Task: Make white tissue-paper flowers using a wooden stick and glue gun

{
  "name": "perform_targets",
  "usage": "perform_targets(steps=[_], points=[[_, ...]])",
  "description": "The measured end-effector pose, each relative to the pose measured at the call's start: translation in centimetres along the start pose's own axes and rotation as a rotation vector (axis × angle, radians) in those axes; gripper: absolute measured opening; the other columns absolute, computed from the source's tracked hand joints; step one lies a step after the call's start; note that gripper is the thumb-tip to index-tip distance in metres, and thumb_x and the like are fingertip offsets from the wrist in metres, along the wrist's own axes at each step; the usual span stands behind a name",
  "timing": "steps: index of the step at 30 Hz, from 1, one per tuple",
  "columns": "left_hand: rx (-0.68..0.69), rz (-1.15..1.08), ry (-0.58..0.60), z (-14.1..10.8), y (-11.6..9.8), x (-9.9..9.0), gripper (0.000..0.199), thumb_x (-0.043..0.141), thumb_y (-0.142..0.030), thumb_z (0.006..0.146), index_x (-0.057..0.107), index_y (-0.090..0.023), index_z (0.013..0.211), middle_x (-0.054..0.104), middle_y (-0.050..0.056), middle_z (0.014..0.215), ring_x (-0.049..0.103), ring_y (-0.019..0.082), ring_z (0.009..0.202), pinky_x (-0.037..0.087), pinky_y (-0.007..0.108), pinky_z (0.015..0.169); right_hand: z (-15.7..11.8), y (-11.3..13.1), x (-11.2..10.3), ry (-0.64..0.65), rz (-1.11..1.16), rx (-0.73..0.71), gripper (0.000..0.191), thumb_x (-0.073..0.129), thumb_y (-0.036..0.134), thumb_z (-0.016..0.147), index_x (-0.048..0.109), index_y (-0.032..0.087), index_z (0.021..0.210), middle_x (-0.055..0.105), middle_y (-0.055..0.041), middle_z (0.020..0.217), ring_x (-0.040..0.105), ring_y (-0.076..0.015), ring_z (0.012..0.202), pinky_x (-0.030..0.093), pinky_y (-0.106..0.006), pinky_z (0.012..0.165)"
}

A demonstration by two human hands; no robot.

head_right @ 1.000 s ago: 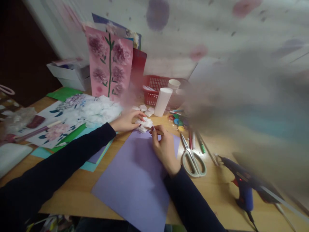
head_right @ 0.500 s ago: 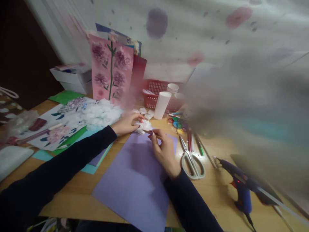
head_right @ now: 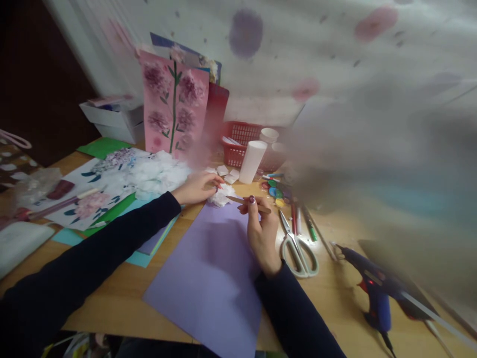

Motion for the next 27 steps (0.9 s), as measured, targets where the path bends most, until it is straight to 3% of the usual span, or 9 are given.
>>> perform_targets(steps=[8,21,27], points=[[-0.004,-0.013,-0.007,0.1,0.0,0.0,0.029,0.054,-0.020,0.077,0.065,-0.020,0.104,0.071,0.005,0.099,0.060,0.023,0.104,0.044,0.040,0.094,-0.1,0.4,1.1,0.191,-0.133,-0.097,0.024,0.047,0.038,0.094,0.062,0.020,0.087,0.069,-0.0041,0.074,0.066,-0.0180,0.069,0.050,-0.029,0.062],[-0.013,-0.009,-0.018,-0.2,-0.3,0.1,0.036,0.064,-0.021,0.069,0.064,-0.018,0.105,0.070,0.005,0.096,0.061,0.024,0.099,0.045,0.039,0.092,0.2,0.8,1.8,0.446,-0.171,-0.217,0.016,0.049,0.028,0.090,0.062,0.019,0.087,0.068,-0.0070,0.084,0.063,-0.0195,0.077,0.047,-0.030,0.072],[-0.039,-0.055,-0.049,0.4,0.5,0.4,0.027,0.056,-0.020,0.076,0.065,-0.018,0.102,0.071,0.005,0.093,0.063,0.022,0.098,0.045,0.036,0.093,2.4,1.7,2.3,0.526,-0.287,-0.253,0.020,0.049,0.027,0.091,0.065,0.017,0.085,0.070,-0.0068,0.081,0.062,-0.0178,0.073,0.043,-0.028,0.069]])
Point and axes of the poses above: each hand's wrist, its own z-axis towards the middle knuckle, its own x-axis out of the palm, y = z × x, the point moved 3 cm from there along z, towards the middle knuckle
